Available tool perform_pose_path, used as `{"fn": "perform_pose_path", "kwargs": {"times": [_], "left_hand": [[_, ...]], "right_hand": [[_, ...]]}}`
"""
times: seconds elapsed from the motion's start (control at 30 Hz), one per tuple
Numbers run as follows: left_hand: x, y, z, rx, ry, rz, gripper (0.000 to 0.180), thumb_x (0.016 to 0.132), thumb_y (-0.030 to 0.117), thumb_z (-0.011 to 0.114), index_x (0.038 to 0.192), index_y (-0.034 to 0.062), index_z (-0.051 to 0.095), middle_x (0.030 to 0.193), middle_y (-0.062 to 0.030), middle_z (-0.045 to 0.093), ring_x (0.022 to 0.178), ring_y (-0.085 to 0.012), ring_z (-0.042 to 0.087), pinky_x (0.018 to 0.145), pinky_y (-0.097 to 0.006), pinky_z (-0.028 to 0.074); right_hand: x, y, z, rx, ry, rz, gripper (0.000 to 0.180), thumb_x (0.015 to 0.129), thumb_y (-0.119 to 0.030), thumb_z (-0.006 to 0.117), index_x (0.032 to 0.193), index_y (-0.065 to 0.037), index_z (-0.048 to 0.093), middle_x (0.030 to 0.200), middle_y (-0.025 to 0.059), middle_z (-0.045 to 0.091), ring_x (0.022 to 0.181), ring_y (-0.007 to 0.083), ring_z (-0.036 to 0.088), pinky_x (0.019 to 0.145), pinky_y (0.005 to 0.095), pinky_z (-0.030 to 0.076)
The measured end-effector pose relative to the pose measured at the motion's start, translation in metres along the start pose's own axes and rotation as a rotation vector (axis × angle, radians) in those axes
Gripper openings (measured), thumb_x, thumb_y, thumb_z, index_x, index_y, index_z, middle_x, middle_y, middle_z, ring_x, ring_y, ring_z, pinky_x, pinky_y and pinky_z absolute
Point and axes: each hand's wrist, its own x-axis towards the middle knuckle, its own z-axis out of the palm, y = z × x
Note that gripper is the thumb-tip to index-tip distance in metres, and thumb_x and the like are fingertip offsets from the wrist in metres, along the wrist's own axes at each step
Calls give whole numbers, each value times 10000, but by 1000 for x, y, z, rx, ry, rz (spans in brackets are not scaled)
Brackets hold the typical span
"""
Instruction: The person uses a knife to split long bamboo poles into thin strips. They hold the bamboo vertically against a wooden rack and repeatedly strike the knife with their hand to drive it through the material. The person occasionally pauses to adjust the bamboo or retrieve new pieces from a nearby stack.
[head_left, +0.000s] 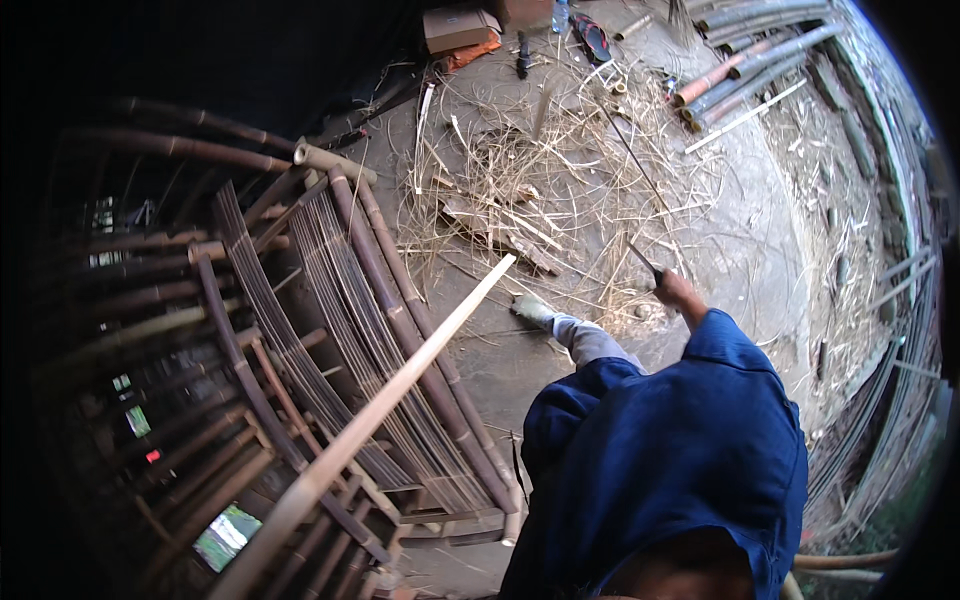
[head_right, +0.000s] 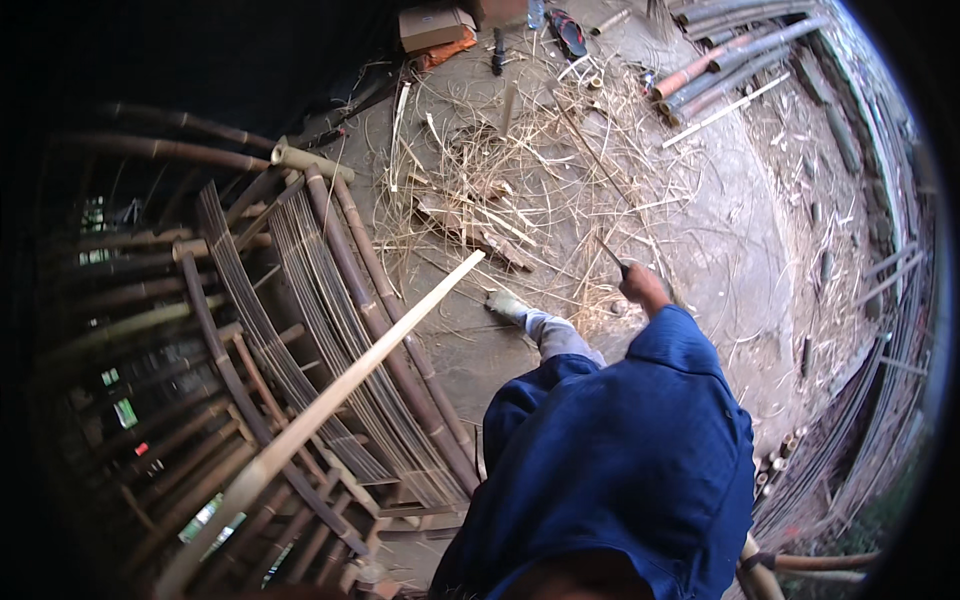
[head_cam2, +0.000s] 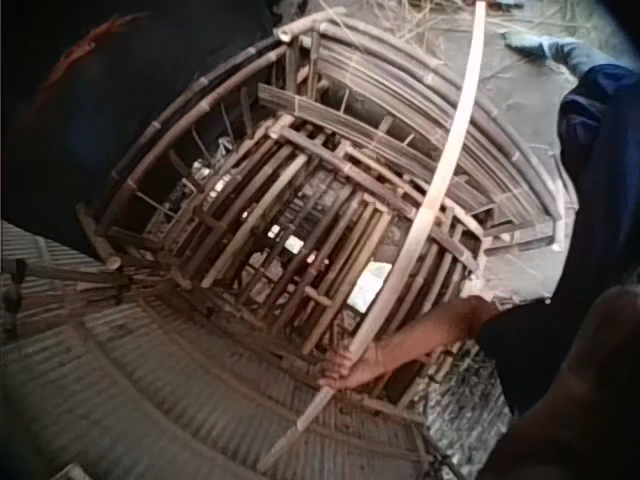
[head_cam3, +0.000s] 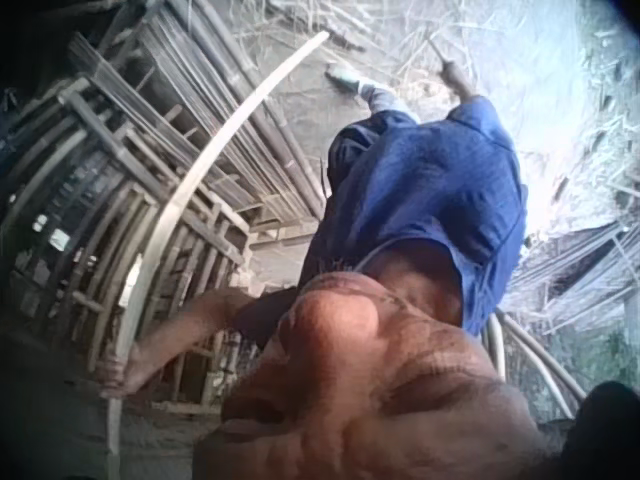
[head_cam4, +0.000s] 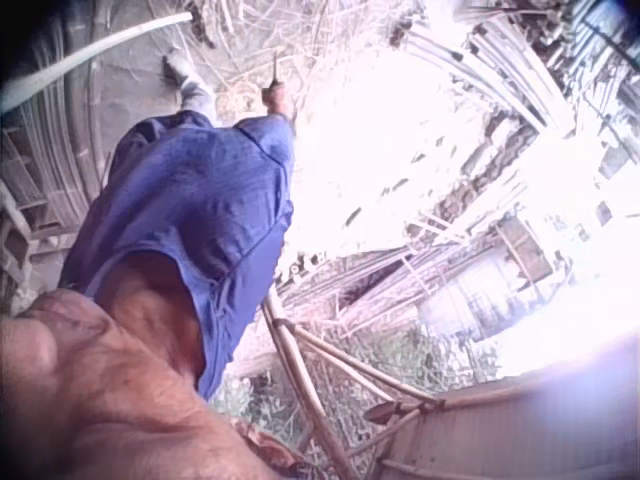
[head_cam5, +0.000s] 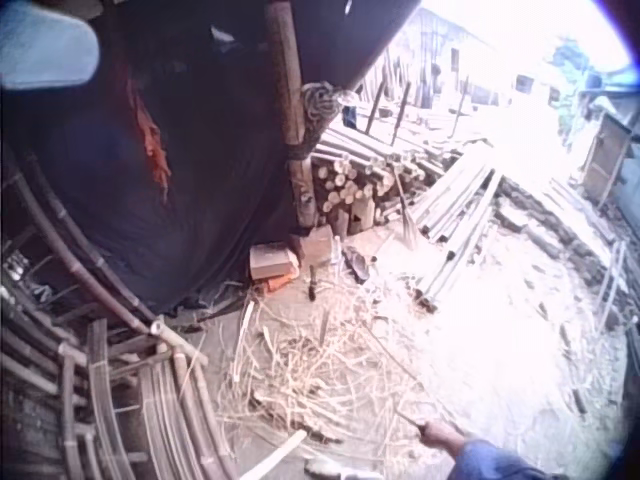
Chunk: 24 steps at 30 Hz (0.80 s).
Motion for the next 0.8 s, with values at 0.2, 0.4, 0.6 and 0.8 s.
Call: {"fn": "perform_pose_path", "kwargs": {"times": [0.2, 0.4, 0.6, 0.8], "left_hand": [[-220, -77, -2, 238, 330, 3, 489, 954, 288, 561, 532, 128, 372, 507, -23, 400, 490, -144, 408, 522, -290, 356], [-381, 8, -48, 351, 357, -53, 411, 1009, 308, 551, 698, 57, 454, 590, 24, 405, 564, -91, 387, 548, -269, 366], [-375, 244, -148, 618, 255, 198, 836, 911, 596, 540, 1442, -22, 355, 1445, -151, 394, 1353, -240, 363, 1151, -401, 239], [-367, 502, -239, 909, 298, 514, 541, 981, 410, 491, 1293, -31, 514, 1234, -185, 593, 1230, -275, 528, 1061, -436, 367]], "right_hand": [[-153, 195, 72, 69, -129, 76, 310, 787, -200, 595, 855, 96, 655, 744, 216, 690, 618, 317, 697, 536, 431, 556], [-268, 356, 125, -123, -142, -173, 239, 819, -172, 592, 828, 65, 621, 659, 137, 639, 490, 235, 622, 405, 374, 487], [-364, 401, 102, 384, -86, -107, 209, 836, -181, 618, 887, 0, 529, 636, 90, 580, 459, 192, 570, 360, 355, 444], [-373, 358, 90, 551, -21, -695, 288, 846, -253, 653, 986, -40, 518, 681, 92, 567, 567, 199, 574, 526, 356, 461]]}}
